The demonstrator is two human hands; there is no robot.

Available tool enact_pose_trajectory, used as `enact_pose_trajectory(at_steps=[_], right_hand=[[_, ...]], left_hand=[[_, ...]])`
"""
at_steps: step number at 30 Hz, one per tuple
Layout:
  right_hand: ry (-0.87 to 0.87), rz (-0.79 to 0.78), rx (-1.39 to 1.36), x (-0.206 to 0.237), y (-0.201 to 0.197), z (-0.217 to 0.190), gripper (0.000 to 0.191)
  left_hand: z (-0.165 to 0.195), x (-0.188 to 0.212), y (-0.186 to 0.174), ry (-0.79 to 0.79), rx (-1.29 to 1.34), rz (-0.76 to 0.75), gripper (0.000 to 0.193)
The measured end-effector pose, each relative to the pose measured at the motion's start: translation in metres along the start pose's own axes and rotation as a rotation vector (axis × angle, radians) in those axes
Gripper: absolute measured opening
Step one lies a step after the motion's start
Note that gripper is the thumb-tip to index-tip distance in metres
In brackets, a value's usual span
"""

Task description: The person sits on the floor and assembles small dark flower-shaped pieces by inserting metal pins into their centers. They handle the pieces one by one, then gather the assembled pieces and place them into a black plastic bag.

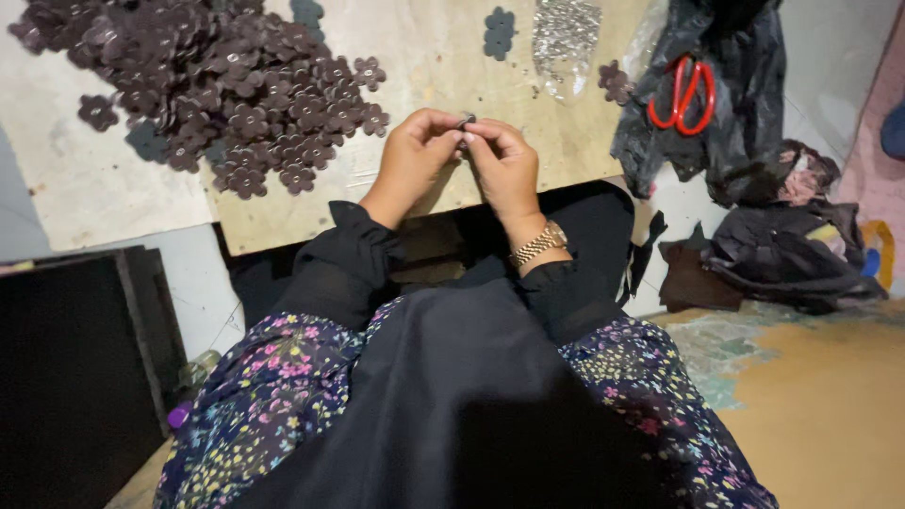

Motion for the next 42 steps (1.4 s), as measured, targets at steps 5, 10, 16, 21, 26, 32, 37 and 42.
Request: enact_pose_trajectory(at_steps=[5, 10, 16, 21, 26, 32, 37, 42], right_hand=[[0.161, 0.010, -0.274, 0.003, 0.004, 0.027, 0.014], [0.163, -0.030, -0.475, -0.001, 0.007, 0.028, 0.027], [0.305, -0.111, -0.509, -0.002, 0.008, 0.027, 0.025], [0.336, -0.147, -0.542, -0.002, 0.008, 0.021, 0.017], [0.294, -0.200, -0.360, -0.004, 0.006, 0.013, 0.016], [0.249, -0.223, -0.284, -0.006, 0.006, 0.008, 0.015], [0.300, -0.230, -0.310, -0.006, 0.002, 0.007, 0.016], [0.290, -0.260, -0.294, -0.007, 0.000, 0.005, 0.018]], left_hand=[[0.008, 0.004, 0.002, -0.018, -0.026, -0.010, 0.011], [0.020, 0.013, 0.008, 0.054, -0.048, -0.041, 0.012], [0.021, 0.015, 0.007, 0.013, -0.011, -0.036, 0.012], [0.020, 0.014, 0.005, 0.007, -0.018, -0.037, 0.010], [0.018, 0.014, 0.005, 0.008, -0.072, -0.036, 0.010], [0.018, 0.013, 0.006, 0.013, -0.103, -0.030, 0.012], [0.017, 0.011, 0.004, -0.037, -0.013, -0.023, 0.011], [0.015, 0.009, 0.002, -0.056, 0.000, -0.023, 0.012]])
Point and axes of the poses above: each hand's wrist, its own x-axis away from the middle knuckle, its own y-axis out of the palm, z = x × y, the point moved 7 cm from there along -x, towards the middle knuckle, and after that the axes turned 3 degrees about -y, right-handed, at the moved point
